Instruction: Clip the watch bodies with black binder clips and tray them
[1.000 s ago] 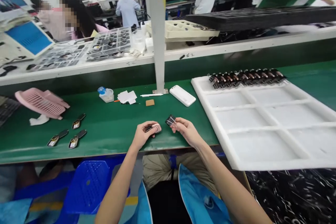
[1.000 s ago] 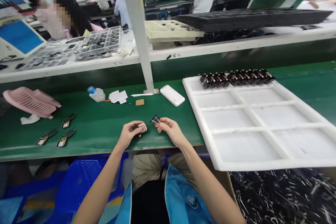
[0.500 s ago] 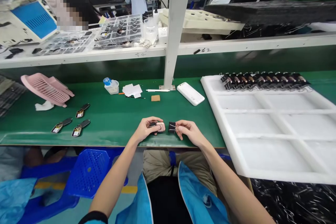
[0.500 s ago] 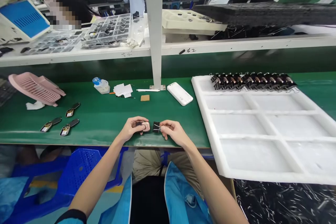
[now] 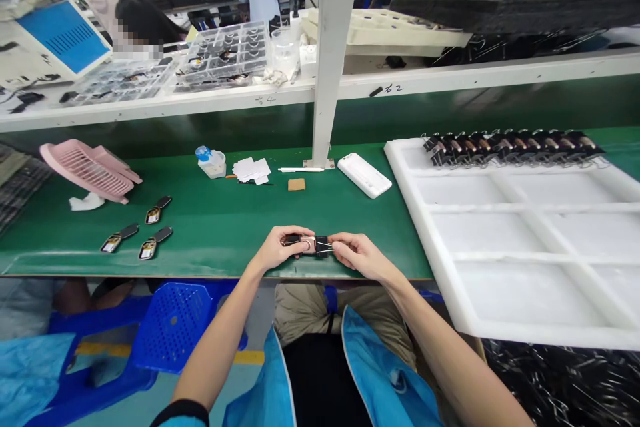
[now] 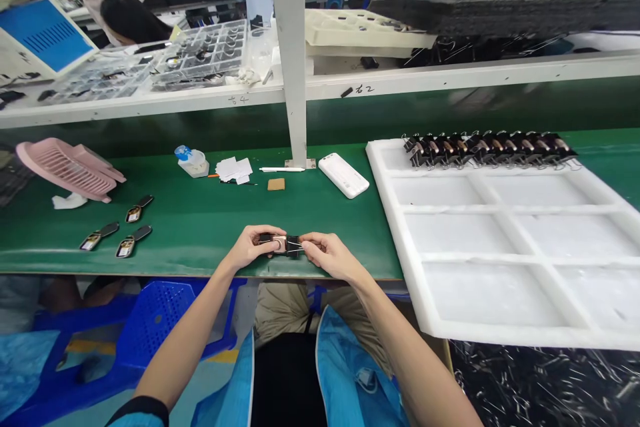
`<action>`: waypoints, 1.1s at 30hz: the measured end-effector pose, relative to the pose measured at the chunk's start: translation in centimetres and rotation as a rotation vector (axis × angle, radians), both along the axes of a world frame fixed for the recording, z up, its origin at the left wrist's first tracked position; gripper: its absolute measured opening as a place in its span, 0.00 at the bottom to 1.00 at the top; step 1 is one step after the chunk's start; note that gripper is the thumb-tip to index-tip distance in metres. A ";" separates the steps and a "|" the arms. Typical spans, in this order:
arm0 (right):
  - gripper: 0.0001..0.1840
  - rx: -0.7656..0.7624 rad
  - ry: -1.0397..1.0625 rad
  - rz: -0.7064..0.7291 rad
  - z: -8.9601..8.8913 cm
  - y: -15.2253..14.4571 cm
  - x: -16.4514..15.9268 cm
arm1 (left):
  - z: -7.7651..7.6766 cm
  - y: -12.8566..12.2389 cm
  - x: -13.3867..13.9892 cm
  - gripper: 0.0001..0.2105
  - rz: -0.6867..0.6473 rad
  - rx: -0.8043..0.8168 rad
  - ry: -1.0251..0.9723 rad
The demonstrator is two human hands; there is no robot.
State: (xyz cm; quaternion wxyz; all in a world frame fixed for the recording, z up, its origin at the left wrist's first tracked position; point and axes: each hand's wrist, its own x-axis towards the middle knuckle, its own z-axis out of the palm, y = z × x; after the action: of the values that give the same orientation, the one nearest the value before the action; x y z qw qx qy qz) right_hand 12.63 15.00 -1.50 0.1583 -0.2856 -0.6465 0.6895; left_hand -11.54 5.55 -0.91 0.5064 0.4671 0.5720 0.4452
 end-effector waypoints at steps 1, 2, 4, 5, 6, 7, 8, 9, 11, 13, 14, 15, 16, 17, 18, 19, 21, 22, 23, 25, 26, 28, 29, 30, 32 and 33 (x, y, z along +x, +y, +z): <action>0.32 0.030 -0.013 0.007 0.0 0.0 0.0 | 0.1 0.0 0.0 0.18 -0.011 -0.002 0.023; 0.32 0.060 -0.024 0.015 -0.1 0.0 0.0 | 0.2 0.0 0.1 0.18 -0.022 -0.003 0.045; 0.31 0.112 -0.040 0.027 0.0 0.0 0.0 | 0.4 0.0 0.2 0.17 -0.039 -0.004 0.081; 0.31 0.129 -0.046 0.032 0.1 0.0 0.0 | 0.5 0.0 0.3 0.17 -0.044 -0.002 0.094; 0.30 0.141 -0.050 0.034 0.2 0.0 0.0 | 0.6 0.0 0.4 0.17 -0.046 0.004 0.105; 0.30 0.148 -0.053 0.035 0.3 -0.1 0.0 | 0.7 0.0 0.4 0.17 -0.046 0.011 0.111; 0.30 0.153 -0.056 0.036 0.3 -0.1 0.0 | 0.7 0.0 0.5 0.17 -0.045 0.017 0.114; 0.30 0.157 -0.059 0.038 0.3 -0.1 -0.1 | 0.7 0.1 0.5 0.17 -0.042 0.021 0.114; 0.29 0.158 -0.058 0.038 0.2 0.0 -0.2 | 0.8 0.1 0.5 0.18 -0.033 0.022 0.114; 0.27 0.140 -0.046 0.027 -0.1 0.0 -0.4 | 0.8 0.1 0.3 0.19 -0.030 0.016 0.119; 0.27 0.122 -0.037 0.017 -0.2 -0.1 -0.6 | 0.8 0.0 0.3 0.20 -0.030 0.011 0.123; 0.26 0.102 -0.031 0.004 -0.1 -0.2 -0.8 | 0.9 -0.1 0.3 0.20 -0.031 0.005 0.128; 0.26 0.083 -0.027 -0.011 0.1 -0.4 -1.0 | 1.0 -0.2 0.3 0.21 -0.032 -0.001 0.132; 0.25 0.074 -0.020 -0.027 0.5 -0.6 -1.1 | 1.2 -0.2 0.5 0.22 -0.033 -0.001 0.139; 0.25 0.088 -0.009 -0.036 1.1 -0.8 -1.1 | 1.4 -0.3 0.7 0.22 -0.037 0.004 0.154; 0.25 0.128 0.005 -0.038 1.8 -1.1 -1.1 | 1.7 -0.3 1.1 0.21 -0.047 0.018 0.176; 0.21 0.253 0.013 -0.026 3.6 -1.6 -0.5 | 2.6 -0.1 1.8 0.20 -0.098 0.062 0.251; 0.18 0.310 0.001 -0.020 4.5 -1.8 0.1 | 3.2 0.0 2.1 0.21 -0.139 0.075 0.274; 0.16 0.346 -0.022 -0.025 5.4 -2.0 0.8 | 3.8 0.1 2.4 0.25 -0.174 0.088 0.280; 0.15 0.305 -0.050 -0.090 6.8 -2.1 3.0 | 4.9 0.3 2.6 0.34 -0.186 0.124 0.261; 0.16 0.245 -0.043 -0.144 7.3 -1.8 4.4 | 5.3 0.4 2.5 0.37 -0.153 0.152 0.246; 0.18 0.165 -0.043 -0.294 8.0 -0.4 7.5 | 5.4 0.5 1.8 0.38 -0.018 0.213 0.234; 0.20 0.182 -0.080 -0.392 8.2 0.9 9.0 | 5.1 0.5 1.2 0.37 0.065 0.226 0.244; 0.20 0.236 -0.138 -0.493 8.4 2.5 10.4 | 4.5 0.4 0.7 0.34 0.152 0.223 0.269; 0.19 0.413 -0.298 -0.690 8.6 6.6 12.4 | 2.8 0.1 -0.3 0.31 0.319 0.163 0.382; 0.18 0.474 -0.350 -0.757 8.7 8.9 12.9 | 1.8 0.0 -0.6 0.30 0.387 0.128 0.471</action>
State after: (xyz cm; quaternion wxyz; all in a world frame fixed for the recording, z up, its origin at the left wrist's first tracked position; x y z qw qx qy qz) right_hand 25.57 23.90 7.17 0.3479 -0.5689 -0.6535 0.3582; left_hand -12.12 5.52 0.88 0.2350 0.4708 0.7228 0.4480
